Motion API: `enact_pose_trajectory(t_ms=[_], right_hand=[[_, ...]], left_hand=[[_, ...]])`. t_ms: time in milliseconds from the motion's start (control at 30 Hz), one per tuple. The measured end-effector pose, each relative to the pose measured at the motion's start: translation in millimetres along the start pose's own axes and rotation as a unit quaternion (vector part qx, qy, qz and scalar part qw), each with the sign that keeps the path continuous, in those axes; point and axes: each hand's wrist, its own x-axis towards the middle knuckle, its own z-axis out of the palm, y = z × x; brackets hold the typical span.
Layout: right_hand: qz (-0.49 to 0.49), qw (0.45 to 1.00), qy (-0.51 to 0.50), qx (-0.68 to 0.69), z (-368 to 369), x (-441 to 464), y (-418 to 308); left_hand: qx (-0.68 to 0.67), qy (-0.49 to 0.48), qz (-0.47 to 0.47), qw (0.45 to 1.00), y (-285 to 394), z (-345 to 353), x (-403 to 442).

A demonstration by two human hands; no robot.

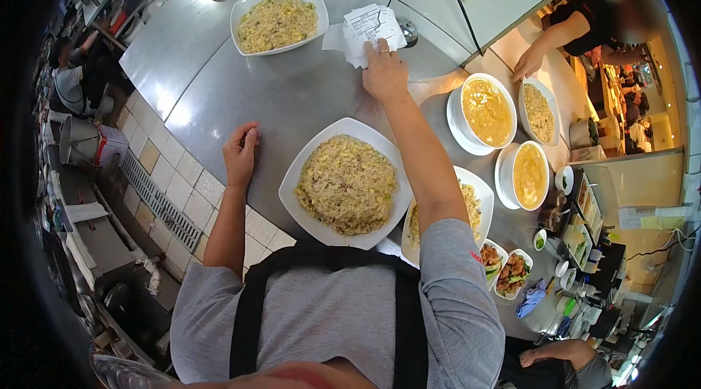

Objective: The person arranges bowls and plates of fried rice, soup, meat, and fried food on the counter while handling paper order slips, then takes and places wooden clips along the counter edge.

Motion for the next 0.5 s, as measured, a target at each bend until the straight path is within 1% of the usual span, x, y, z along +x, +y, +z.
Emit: enact_pose_trajectory(t_ms=[167, 267, 500], right_hand=[[0.004, 0.999, 0.029, -0.017, 0.9, -3.0, -2.7], [-0.008, 0.998, 0.056, -0.024, 11.9, 0.9, 3.5], [-0.059, 0.995, 0.078, -0.026, -5.7, 1.6, 11.1]], left_hand=[[0.008, 0.009, 0.035, 0.999, -1.5, 2.8, 3.4], [-0.005, 0.005, 0.017, 1.000, 1.7, 2.6, 2.1], [0.004, 0.011, 0.026, 1.000, 0.1, 1.3, 1.1]])
